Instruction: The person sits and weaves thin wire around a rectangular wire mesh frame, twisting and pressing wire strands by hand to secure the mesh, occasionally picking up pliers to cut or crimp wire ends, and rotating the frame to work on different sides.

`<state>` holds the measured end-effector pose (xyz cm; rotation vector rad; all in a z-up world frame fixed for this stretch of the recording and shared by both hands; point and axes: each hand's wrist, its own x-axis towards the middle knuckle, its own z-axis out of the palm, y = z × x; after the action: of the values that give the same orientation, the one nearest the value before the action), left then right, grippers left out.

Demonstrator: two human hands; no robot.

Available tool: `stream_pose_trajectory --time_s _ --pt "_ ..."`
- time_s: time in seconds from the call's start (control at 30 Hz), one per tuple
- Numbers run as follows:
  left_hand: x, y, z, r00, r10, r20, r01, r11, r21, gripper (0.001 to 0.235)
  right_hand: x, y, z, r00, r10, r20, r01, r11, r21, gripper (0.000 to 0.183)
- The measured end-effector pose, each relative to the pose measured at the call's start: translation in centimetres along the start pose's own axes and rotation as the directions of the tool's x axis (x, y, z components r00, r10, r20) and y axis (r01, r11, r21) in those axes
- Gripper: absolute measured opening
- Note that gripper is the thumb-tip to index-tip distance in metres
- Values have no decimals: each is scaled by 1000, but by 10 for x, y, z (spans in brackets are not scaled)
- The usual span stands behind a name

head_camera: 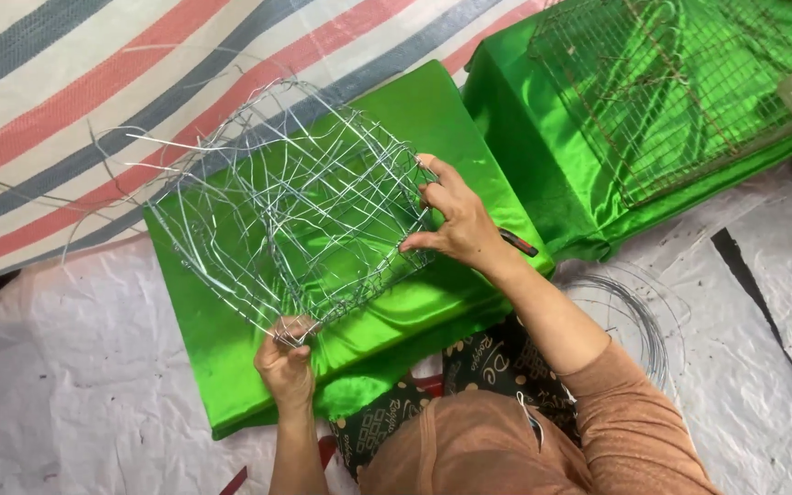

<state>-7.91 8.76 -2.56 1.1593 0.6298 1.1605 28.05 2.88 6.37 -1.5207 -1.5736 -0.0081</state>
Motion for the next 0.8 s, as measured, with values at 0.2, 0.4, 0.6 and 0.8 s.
stream_pose_trajectory --time_s 0.2,0.4,0.6,0.8 --pt "-9 -6 2 938 201 -281 -147 968 202 19 -4 2 7 995 56 -78 -42 984 175 72" --pt "34 -22 -6 925 57 -375 172 819 547 44 -21 -47 24 914 -255 -315 206 962 -180 73" --pt "74 -125 -99 749 -527 -403 436 849 -300 43 6 -191 57 847 -524 -90 519 851 -75 25" --pt "96 -194 -134 987 -77 -140 94 989 118 63 18 -163 95 939 -342 -22 327 912 -247 30"
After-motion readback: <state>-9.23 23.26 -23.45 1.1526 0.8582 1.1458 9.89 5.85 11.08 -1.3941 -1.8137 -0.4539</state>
